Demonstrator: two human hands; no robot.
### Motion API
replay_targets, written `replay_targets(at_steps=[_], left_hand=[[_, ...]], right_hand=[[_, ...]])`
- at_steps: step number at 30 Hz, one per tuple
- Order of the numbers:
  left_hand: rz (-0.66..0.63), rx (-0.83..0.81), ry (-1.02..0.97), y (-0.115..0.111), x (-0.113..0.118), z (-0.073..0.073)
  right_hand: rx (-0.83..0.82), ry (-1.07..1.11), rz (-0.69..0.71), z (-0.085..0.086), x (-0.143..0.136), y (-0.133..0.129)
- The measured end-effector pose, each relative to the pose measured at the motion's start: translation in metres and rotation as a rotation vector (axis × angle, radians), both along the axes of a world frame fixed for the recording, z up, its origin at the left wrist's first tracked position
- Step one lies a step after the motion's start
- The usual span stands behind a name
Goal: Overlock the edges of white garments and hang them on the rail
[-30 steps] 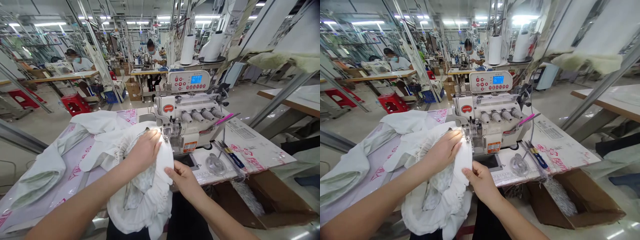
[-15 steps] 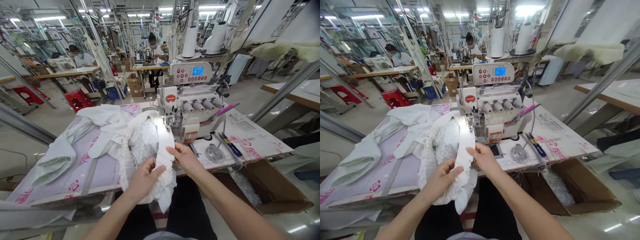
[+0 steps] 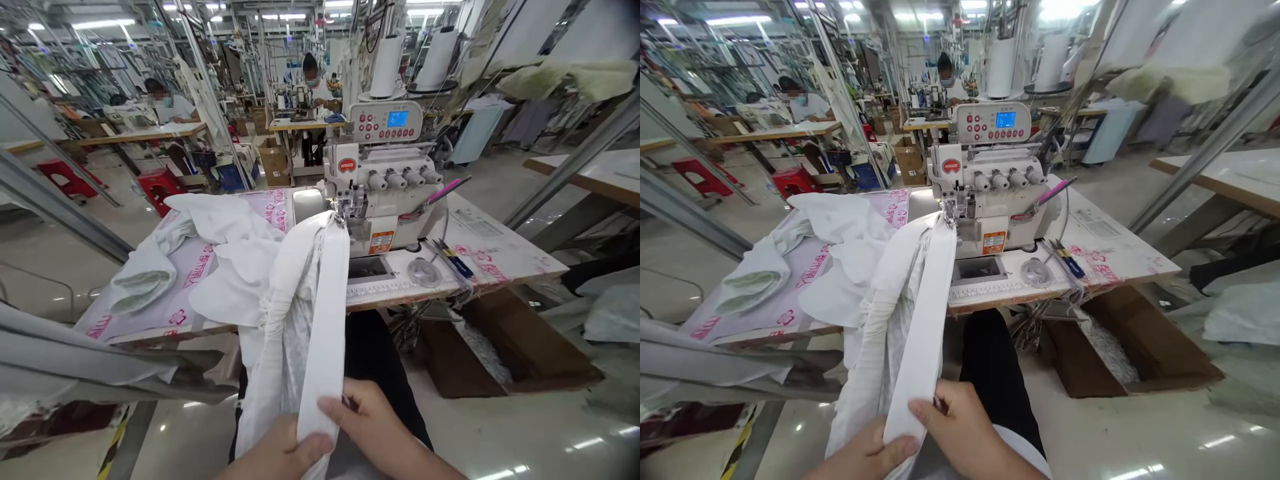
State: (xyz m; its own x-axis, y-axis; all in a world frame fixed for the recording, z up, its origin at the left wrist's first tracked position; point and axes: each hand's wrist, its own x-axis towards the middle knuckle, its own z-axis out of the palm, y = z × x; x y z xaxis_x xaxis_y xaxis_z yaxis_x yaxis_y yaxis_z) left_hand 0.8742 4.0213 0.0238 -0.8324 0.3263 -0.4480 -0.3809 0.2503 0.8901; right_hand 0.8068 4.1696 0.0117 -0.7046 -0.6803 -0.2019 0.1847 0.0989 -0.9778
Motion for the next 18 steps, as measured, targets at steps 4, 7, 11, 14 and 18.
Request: replay_targets(at_steps=[4,7,11,14,18], left_hand=[[-0.027,0.038,0.025,0.004,0.003,0.011],[-0.053,0.069,0.068,0.0,0.003,0.019],[0.082,0.14,-0.003,-0.004,-0.024,0.025],[0.437,0.281,0.142,0.0,-0.07,0.021],[0.796,-0.358,0.675,-0.008,-0.122,0.009]], right_hand=[[-0.139,-0.141,0.021,0.002,-0.013,0.003],[-0.177,-0.212,0.174,0.002,-0.015,0.0],[-0.203,-0.081,0.127,0.01,-0.014,0.001],[-0.18,-0.027,0.091,0.021,-0.015,0.004],[-0.132,0.009,0.1,0.018,-0.008,0.009]])
